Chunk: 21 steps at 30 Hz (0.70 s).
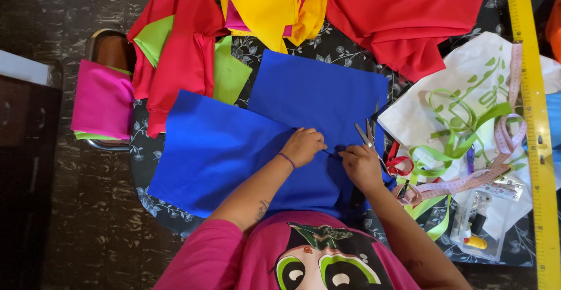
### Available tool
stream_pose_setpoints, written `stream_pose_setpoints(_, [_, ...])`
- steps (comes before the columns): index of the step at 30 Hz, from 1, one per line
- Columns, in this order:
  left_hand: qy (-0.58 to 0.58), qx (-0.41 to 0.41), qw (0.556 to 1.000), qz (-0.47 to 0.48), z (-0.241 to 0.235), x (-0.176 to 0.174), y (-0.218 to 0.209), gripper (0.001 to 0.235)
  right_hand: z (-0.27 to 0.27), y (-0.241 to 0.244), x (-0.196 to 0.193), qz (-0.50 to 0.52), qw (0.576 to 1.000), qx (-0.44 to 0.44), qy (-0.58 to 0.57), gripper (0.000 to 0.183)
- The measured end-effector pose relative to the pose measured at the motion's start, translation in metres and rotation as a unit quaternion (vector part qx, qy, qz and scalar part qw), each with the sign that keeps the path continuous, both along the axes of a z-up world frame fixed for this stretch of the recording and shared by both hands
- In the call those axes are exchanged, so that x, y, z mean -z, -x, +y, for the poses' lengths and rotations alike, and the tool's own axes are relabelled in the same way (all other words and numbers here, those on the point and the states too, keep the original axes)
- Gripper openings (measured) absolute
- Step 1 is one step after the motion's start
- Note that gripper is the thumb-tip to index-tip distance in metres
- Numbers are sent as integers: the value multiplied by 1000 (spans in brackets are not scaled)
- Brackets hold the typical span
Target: The person uses scissors to cut a piece of blue fabric on a table and then folds the cut piece.
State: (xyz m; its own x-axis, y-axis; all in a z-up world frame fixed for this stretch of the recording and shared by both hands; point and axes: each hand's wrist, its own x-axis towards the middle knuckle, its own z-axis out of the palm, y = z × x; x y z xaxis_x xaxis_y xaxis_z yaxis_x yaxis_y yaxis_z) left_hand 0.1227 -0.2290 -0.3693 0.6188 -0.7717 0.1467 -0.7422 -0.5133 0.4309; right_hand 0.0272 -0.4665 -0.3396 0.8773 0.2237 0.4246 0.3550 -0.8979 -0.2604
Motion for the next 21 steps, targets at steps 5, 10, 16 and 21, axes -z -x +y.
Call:
stream_pose_setpoints(5, [-29, -91, 992, -80, -2, -6, 0, 23, -8, 3, 19, 72, 989, 121, -49, 16])
stream_pose_setpoints(10, [33, -74, 993, -81, -2, -44, 37, 42, -37, 12, -2, 127, 970, 208, 12, 27])
stream_pose_setpoints(16, [38, 83, 995, 47, 30, -71, 119, 69, -64, 49, -19, 270, 930, 221, 114, 49])
stream_pose_setpoints(21, [-105, 36, 990, 85, 70, -81, 134, 89, -53, 50, -11, 351, 893, 237, 152, 50])
